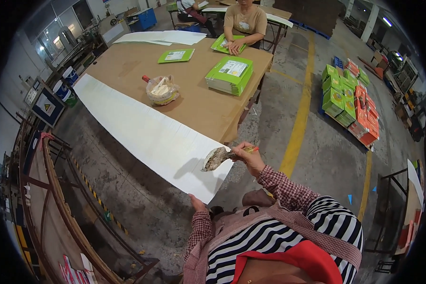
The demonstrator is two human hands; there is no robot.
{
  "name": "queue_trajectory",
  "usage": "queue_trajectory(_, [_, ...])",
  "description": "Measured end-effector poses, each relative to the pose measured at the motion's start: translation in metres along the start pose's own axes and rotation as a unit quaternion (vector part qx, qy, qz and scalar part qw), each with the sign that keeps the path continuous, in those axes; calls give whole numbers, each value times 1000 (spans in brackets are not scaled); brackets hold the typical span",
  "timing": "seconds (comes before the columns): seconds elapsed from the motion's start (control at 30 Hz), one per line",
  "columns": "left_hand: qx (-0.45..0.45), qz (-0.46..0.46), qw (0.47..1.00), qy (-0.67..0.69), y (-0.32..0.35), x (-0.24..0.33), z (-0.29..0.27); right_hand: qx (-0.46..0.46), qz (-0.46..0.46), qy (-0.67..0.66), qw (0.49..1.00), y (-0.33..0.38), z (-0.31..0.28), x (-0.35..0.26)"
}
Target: Applying adhesive to large white boards using a brush in a warehouse setting.
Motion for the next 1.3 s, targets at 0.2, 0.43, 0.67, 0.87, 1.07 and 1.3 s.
queue_trajectory(0.2, [-17,75,997,-8,7,20,4,-2,3,17,1000,-8,0,-2])
queue_trajectory(0.43, [13,69,996,-56,-2,17,-6,-4,-3,6,1000,-22,11,-4])
queue_trajectory(0.67, [29,74,997,0,3,19,-5,-60,-28,40,997,-27,25,6])
queue_trajectory(0.87, [49,20,997,-52,-4,3,-10,-60,-32,69,995,-28,28,19])
queue_trajectory(1.07, [-9,39,998,52,-25,-17,-10,-64,-126,209,968,-39,26,12])
queue_trajectory(1.3, [70,0,982,-177,7,18,19,-86,-77,267,957,-40,26,38])
Point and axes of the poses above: each hand's wrist, its own y-axis away from the middle knuckle, its own z-axis out of the palm, x = y × z, the point moved 10 cm from there along -y, towards the middle knuckle, and after that the axes turned 3 degrees about -x, right-handed, at the moved point
